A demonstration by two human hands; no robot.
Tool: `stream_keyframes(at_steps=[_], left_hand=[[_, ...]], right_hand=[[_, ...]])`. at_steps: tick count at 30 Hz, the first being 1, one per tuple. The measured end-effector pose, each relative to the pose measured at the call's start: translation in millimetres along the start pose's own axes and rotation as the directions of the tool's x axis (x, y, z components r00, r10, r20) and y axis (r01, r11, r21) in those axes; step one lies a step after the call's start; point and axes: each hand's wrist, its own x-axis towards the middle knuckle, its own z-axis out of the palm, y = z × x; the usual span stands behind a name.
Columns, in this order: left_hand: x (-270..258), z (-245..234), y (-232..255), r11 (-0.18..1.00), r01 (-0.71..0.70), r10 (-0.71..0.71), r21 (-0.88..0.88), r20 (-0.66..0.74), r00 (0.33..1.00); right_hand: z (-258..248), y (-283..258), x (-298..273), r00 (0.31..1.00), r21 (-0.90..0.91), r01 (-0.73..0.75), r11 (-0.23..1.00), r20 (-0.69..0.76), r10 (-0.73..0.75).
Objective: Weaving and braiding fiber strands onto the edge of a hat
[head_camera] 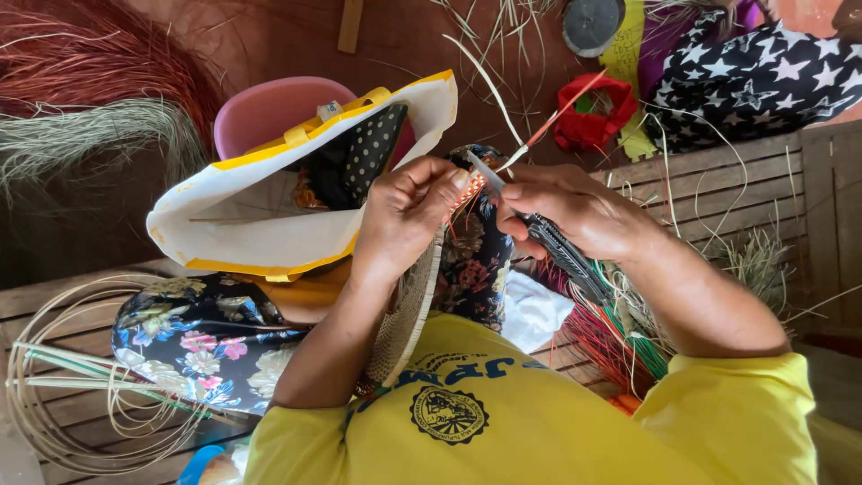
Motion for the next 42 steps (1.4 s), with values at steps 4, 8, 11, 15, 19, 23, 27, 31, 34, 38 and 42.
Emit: stream_keyframes(at_steps=[4, 8, 11, 15, 19, 23, 27, 31, 34, 38, 42], left_hand=[[0, 5, -12, 0.992, -0.020, 0.019, -0.125, -0.013, 1.000], [-8, 11, -17, 0.986, -0.053, 0.044, -0.158, -0.065, 0.997], [-9, 10, -20, 0.982, -0.074, 0.063, -0.172, -0.065, 0.996], [-10, 10, -15, 0.985, -0.079, 0.071, -0.151, -0.059, 0.996], [-18, 13, -8, 0.986, -0.127, 0.120, -0.109, -0.064, 0.991], [-22, 16, -12, 0.979, -0.136, 0.121, -0.148, -0.110, 0.987], [-21, 8, -4, 0.969, -0.090, 0.062, -0.230, -0.126, 0.990], [-19, -16, 4, 0.979, -0.196, 0.201, 0.050, -0.156, 0.967], [-21, -28, 15, 0.976, -0.208, 0.216, 0.071, -0.144, 0.966], [-19, -45, 19, 0.937, -0.279, 0.295, 0.207, -0.048, 0.954], [-16, -48, 34, 0.946, -0.288, 0.304, 0.148, -0.094, 0.948]], right_hand=[[0, 0, 3, 1.000, -0.042, -0.007, 0.999, -0.006, 0.007], [4, -2, 4, 0.999, -0.060, -0.030, 0.998, -0.044, 0.027], [5, -7, 5, 0.994, -0.095, -0.092, 0.991, -0.074, 0.085], [4, -19, 8, 0.970, -0.177, -0.241, 0.954, -0.090, 0.228], [-2, -26, 3, 0.962, -0.136, -0.259, 0.956, -0.124, 0.243], [-5, -21, 1, 0.985, -0.149, -0.168, 0.974, -0.067, 0.160], [-8, -6, 3, 0.998, -0.120, -0.064, 0.991, 0.006, 0.065], [0, -10, 24, 0.981, -0.054, 0.128, 0.990, 0.155, -0.118], [10, -16, 40, 0.922, -0.074, 0.276, 0.958, 0.301, -0.242], [11, -17, 47, 0.850, -0.130, 0.412, 0.902, 0.410, -0.329], [5, -19, 41, 0.793, -0.033, 0.516, 0.856, 0.396, -0.463]])
